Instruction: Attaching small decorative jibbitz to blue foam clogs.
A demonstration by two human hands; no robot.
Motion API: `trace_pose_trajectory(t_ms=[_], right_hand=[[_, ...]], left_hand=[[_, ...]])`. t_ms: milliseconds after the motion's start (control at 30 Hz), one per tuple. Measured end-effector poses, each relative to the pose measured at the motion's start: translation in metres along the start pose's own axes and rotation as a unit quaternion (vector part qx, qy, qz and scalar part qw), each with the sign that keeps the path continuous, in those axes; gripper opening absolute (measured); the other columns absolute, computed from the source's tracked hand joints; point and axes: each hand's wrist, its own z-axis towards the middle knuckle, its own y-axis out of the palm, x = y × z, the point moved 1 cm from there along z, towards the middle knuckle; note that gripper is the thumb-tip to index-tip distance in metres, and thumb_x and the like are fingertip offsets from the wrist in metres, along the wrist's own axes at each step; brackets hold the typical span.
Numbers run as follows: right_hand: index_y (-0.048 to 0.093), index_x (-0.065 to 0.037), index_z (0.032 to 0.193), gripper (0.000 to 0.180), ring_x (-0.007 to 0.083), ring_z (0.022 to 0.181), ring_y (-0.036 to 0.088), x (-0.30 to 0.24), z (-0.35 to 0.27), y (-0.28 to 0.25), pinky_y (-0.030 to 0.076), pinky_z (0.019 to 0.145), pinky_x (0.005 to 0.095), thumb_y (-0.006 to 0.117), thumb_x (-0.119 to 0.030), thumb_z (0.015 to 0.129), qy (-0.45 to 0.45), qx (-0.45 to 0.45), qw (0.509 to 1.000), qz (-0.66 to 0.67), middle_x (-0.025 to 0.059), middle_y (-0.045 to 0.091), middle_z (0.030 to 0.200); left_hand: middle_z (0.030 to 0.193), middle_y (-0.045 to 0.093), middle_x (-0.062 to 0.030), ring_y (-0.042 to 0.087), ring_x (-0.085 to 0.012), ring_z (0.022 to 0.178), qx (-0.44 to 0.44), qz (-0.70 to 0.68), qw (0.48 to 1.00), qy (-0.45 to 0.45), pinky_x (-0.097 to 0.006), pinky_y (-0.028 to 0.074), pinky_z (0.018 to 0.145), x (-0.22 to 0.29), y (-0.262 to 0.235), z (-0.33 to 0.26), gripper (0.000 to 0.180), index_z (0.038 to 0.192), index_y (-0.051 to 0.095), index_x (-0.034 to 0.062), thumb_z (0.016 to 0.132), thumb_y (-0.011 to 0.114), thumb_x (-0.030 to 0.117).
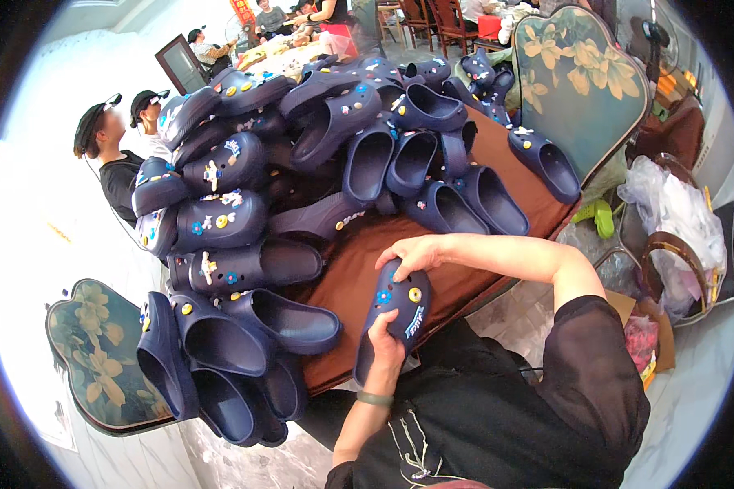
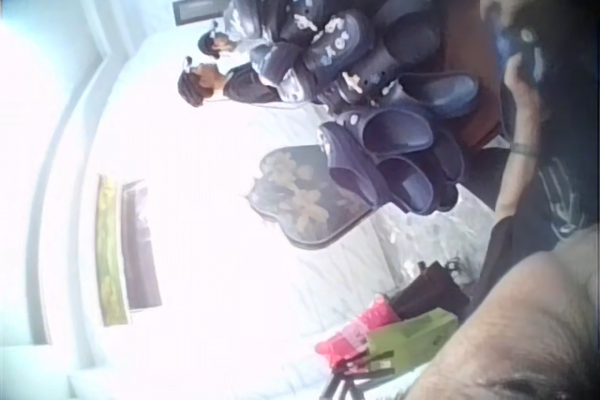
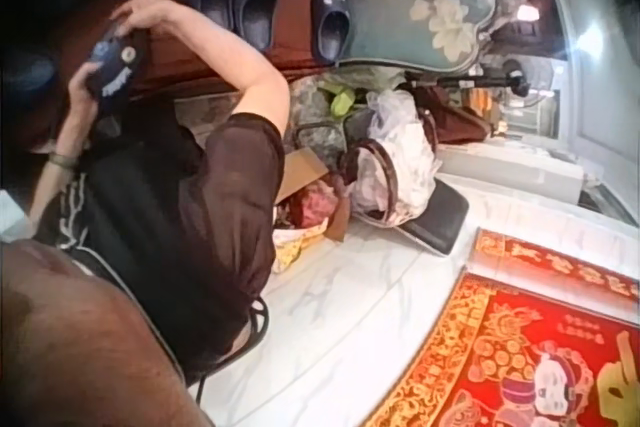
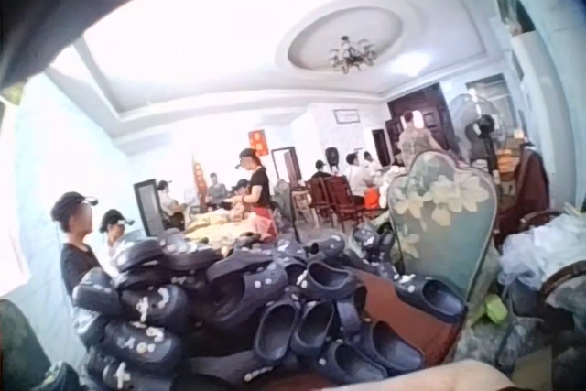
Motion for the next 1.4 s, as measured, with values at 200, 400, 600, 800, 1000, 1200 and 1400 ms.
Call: trace_pose_trajectory(t_ms=[200, 400, 600, 800, 1000, 1200, 1400], right_hand=[[0.041, 0.006, 0.133, 0.064, 0.0233, 0.108, 0.056, -0.016, -0.003, -0.019, 0.044, 0.097, 0.0326, 0.061, 0.000, 0.073, 0.076, -0.023, 0.996, -0.029, 0.0167, 0.058, 0.118], [0.045, 0.006, 0.131, 0.063, 0.0209, 0.107, 0.057, -0.007, -0.001, -0.027, 0.044, 0.095, 0.0303, 0.060, -0.003, 0.071, 0.072, -0.021, 0.996, -0.041, 0.0155, 0.061, 0.114], [0.048, 0.007, 0.127, 0.059, 0.0200, 0.104, 0.058, 0.005, -0.002, -0.015, 0.046, 0.093, 0.0293, 0.058, -0.005, 0.070, 0.022, 0.027, 0.999, -0.026, 0.0135, 0.062, 0.110], [0.053, 0.003, 0.123, 0.050, 0.0191, 0.100, 0.059, -0.009, 0.003, -0.027, 0.045, 0.092, 0.0296, 0.061, -0.026, 0.084, -0.036, -0.028, 0.979, -0.199, 0.0111, 0.064, 0.108], [0.067, 0.000, 0.098, 0.057, 0.0372, 0.090, 0.064, -0.045, 0.042, 0.016, 0.050, 0.081, 0.0445, 0.037, -0.049, 0.095, 0.009, 0.110, 0.873, -0.475, 0.0217, 0.067, 0.092], [0.066, -0.004, 0.091, 0.043, 0.0358, 0.071, 0.066, -0.010, 0.058, 0.027, 0.052, 0.064, 0.0470, 0.041, -0.040, 0.096, -0.133, 0.133, 0.794, -0.578, 0.0185, 0.066, 0.077], [0.063, -0.007, 0.085, 0.039, 0.0334, 0.065, 0.065, -0.001, 0.057, 0.028, 0.052, 0.057, 0.0455, 0.043, -0.039, 0.095, -0.204, 0.271, 0.771, -0.538, 0.0159, 0.065, 0.070]], left_hand=[[0.115, 0.058, -0.0171, 0.060, -0.0314, 0.103, 0.003, 0.000, 1.000, -0.019, -0.043, 0.049, 0.093, -0.005, 0.001, 0.019, 0.056, 0.125, 0.046, -0.0024, 0.072, 0.059, 0.012], [0.113, 0.060, -0.0161, 0.060, -0.0304, 0.103, 0.003, 0.003, 0.999, -0.033, -0.042, 0.050, 0.092, -0.006, 0.001, 0.022, 0.055, 0.124, 0.048, -0.0019, 0.072, 0.059, 0.012], [0.113, 0.060, -0.0150, 0.061, -0.0279, 0.101, 0.007, 0.023, 1.000, -0.017, -0.039, 0.049, 0.093, -0.006, 0.001, 0.017, 0.051, 0.121, 0.050, -0.0022, 0.072, 0.060, 0.011], [0.107, 0.063, -0.0148, 0.063, -0.0272, 0.096, -0.023, -0.006, 0.999, -0.022, -0.038, 0.051, 0.089, -0.012, -0.012, 0.020, 0.047, 0.116, 0.054, -0.0033, 0.072, 0.061, 0.009], [0.106, 0.063, -0.0146, 0.063, -0.0282, 0.095, 0.002, 0.010, 0.999, -0.032, -0.040, 0.050, 0.090, -0.023, -0.035, 0.028, 0.048, 0.116, 0.052, -0.0029, 0.070, 0.059, 0.011], [0.097, 0.066, -0.0120, 0.063, -0.0251, 0.091, -0.021, -0.075, 0.996, -0.040, -0.039, 0.048, 0.090, -0.006, -0.011, 0.026, 0.038, 0.103, 0.059, -0.0022, 0.066, 0.061, 0.005], [0.101, 0.065, -0.0124, 0.062, -0.0256, 0.095, -0.041, -0.088, 0.995, -0.036, -0.038, 0.048, 0.093, -0.009, -0.016, 0.032, 0.041, 0.107, 0.057, -0.0022, 0.066, 0.060, 0.005]])
